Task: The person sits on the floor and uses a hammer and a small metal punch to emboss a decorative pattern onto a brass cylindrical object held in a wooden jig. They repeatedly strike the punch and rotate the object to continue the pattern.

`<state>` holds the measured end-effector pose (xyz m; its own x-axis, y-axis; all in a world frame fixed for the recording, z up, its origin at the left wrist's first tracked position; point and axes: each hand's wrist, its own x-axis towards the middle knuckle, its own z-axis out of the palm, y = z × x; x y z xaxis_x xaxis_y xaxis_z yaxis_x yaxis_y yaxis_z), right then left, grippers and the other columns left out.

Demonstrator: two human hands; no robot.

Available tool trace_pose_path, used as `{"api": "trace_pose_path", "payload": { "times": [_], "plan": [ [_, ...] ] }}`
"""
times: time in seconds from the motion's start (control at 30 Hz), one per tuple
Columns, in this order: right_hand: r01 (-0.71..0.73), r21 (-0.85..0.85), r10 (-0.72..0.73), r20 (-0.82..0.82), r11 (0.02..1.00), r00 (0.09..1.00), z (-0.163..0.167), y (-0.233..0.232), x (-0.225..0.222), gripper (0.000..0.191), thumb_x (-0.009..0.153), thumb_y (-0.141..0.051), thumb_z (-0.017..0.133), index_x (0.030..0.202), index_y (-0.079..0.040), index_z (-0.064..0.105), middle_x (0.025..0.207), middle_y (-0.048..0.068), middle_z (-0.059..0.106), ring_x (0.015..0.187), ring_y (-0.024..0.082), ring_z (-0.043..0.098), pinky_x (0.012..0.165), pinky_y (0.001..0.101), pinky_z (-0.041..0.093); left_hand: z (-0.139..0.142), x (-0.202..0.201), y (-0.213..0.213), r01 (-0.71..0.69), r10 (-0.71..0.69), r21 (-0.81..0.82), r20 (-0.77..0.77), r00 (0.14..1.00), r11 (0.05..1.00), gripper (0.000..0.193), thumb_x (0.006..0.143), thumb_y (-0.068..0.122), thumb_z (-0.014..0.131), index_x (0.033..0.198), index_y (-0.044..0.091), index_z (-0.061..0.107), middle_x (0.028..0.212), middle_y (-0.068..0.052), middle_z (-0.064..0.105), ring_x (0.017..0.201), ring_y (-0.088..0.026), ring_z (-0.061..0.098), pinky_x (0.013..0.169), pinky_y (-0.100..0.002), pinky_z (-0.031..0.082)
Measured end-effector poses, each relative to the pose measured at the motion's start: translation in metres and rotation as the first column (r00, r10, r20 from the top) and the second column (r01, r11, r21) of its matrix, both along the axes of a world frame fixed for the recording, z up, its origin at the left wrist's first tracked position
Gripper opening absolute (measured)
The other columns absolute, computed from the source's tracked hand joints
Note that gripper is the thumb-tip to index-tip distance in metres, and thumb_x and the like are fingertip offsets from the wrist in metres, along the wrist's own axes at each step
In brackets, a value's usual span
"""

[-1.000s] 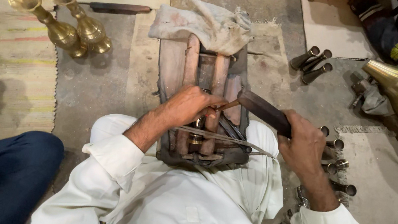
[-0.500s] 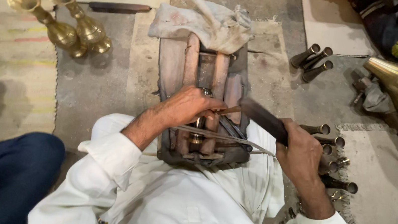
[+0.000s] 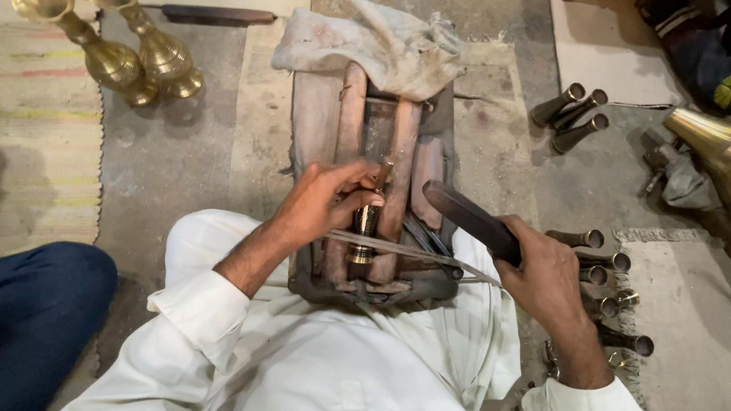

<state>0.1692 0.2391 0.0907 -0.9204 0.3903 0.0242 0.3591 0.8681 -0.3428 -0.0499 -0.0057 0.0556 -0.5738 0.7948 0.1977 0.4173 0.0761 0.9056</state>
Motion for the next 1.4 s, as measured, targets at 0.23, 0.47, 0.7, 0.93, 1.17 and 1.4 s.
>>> {"api": "trace_pose_path", "payload": {
  "times": [0.23,0.47,0.7,0.93,1.17,1.4],
  "plan": [
    [0.005,0.017,0.003,-0.431,1.0,0.902,0.021,-0.008,-0.035,0.039,0.088,-0.009,0.078,0.124,-0.006,0.062,0.088,0.018,0.067,0.079,0.038,0.067,0.072,0.0474,0.05,-0.019,0.008,-0.001,-0.051,0.054,0.065,-0.04,0.998,0.997,0.031,0.094,0.009,0.076,0.122,0.003,0.064,0.101,-0.014,0.079,0.095,-0.022,0.079,0.081,-0.034,0.063],
    [-0.246,0.35,0.332,-0.211,0.904,0.919,0.078,-0.011,-0.075,0.046,0.083,0.002,0.07,0.127,-0.007,0.069,0.091,0.013,0.068,0.08,0.032,0.068,0.075,0.0449,0.053,-0.021,0.018,-0.001,-0.158,0.159,0.067,-0.024,0.987,0.985,0.032,0.093,0.012,0.078,0.121,0.003,0.065,0.099,-0.013,0.079,0.094,-0.022,0.079,0.078,-0.034,0.062],
    [-0.239,0.351,0.344,-0.277,0.906,0.897,0.09,-0.013,-0.078,0.038,0.082,0.0,0.068,0.119,-0.008,0.067,0.094,0.013,0.069,0.085,0.034,0.069,0.072,0.0446,0.053,-0.021,0.02,0.001,-0.229,0.229,0.019,0.012,0.973,0.973,0.038,0.089,0.015,0.08,0.122,0.004,0.066,0.096,-0.012,0.079,0.085,-0.019,0.079,0.075,-0.033,0.062],
    [-0.295,0.407,0.336,-0.031,0.864,0.941,0.071,-0.005,-0.07,0.034,0.083,-0.002,0.067,0.116,-0.013,0.068,0.093,0.011,0.072,0.086,0.034,0.072,0.072,0.0458,0.054,-0.023,0.022,0.001,-0.263,0.261,0.091,0.028,0.965,0.961,0.026,0.092,0.013,0.079,0.112,0.004,0.068,0.097,-0.011,0.08,0.088,-0.017,0.079,0.075,-0.033,0.062],
    [-0.234,0.104,0.249,-0.175,0.967,0.953,0.053,0.0,-0.059,0.036,0.08,-0.013,0.079,0.115,-0.009,0.068,0.088,0.016,0.072,0.081,0.038,0.069,0.069,0.0481,0.051,-0.02,0.026,0.003,-0.197,0.209,0.097,-0.129,0.969,0.976,0.033,0.091,0.013,0.08,0.119,0.003,0.065,0.098,-0.012,0.078,0.089,-0.024,0.079,0.073,-0.035,0.062],
    [-0.166,0.208,0.225,-0.301,0.964,0.927,0.043,0.005,-0.044,0.042,0.079,-0.007,0.079,0.119,-0.008,0.068,0.095,0.016,0.072,0.086,0.036,0.071,0.074,0.0452,0.053,-0.005,0.029,0.003,-0.105,0.141,0.136,-0.294,0.945,0.985,0.031,0.094,0.01,0.074,0.123,0.006,0.064,0.104,-0.018,0.075,0.088,-0.036,0.074,0.069,-0.042,0.058]
  ]
}}
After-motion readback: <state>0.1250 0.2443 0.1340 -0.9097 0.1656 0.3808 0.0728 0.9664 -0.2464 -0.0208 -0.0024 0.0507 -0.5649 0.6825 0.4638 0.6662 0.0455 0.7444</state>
